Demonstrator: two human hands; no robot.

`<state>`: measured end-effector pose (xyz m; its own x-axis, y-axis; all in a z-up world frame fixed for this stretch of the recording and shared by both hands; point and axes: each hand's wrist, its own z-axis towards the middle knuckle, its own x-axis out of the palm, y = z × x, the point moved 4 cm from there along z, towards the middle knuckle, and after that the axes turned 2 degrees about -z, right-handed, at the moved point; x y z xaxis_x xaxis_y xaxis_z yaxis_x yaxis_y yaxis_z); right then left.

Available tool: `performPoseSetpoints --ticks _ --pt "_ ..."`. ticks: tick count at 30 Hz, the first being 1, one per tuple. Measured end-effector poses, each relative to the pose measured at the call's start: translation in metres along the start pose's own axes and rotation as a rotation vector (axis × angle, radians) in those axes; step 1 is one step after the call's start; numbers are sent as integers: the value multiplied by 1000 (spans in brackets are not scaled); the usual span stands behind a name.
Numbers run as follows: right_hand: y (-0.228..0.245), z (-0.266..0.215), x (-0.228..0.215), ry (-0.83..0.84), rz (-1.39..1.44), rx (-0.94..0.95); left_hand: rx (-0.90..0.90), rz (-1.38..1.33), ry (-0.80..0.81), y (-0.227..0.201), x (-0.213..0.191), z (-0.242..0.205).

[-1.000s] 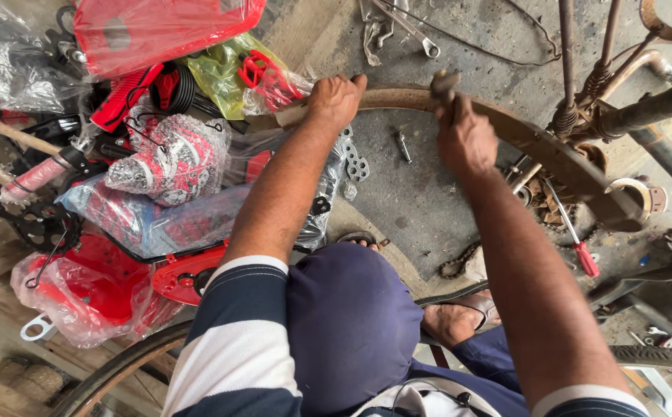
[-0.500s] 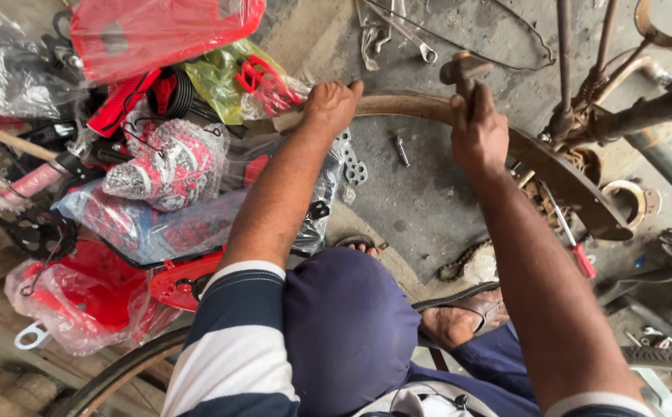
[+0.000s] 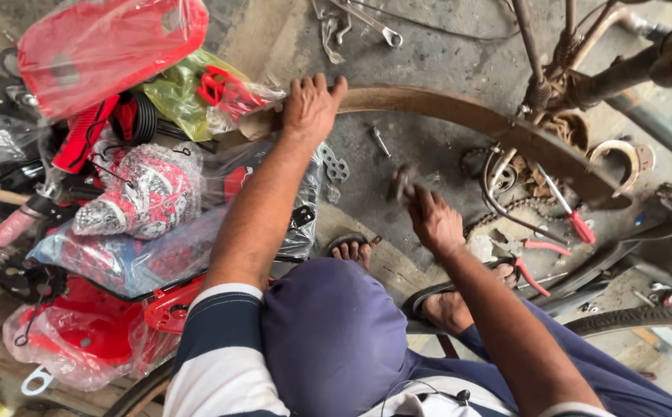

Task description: The person sits on the floor and uses a hammer and pliers to shape and adjust a curved metal piece. They repeatedly strike the metal, inspect it, and use pliers to bend or hold sections. The person also handles a small container and a green bottle, possibly for lubrication or cleaning, before continuing to work on the metal.

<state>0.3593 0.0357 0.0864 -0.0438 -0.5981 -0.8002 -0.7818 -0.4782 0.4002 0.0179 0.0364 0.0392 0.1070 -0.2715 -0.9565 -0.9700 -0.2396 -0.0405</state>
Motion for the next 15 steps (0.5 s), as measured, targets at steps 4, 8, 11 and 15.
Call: performPoseSetpoints --ticks 4,8,11,15 --pt "7 -21 -25 -64 -74 -131 106 -48 167 13 -20 8" --pt "-13 -19 -95 -331 -285 -298 99 -79 270 20 -32 6" --pt "-40 -6 -139 -419 -479 -239 75 -54 339 19 -33 11" --pt "-61 7 -133 -58 -403 -88 84 14 395 20 -24 19"
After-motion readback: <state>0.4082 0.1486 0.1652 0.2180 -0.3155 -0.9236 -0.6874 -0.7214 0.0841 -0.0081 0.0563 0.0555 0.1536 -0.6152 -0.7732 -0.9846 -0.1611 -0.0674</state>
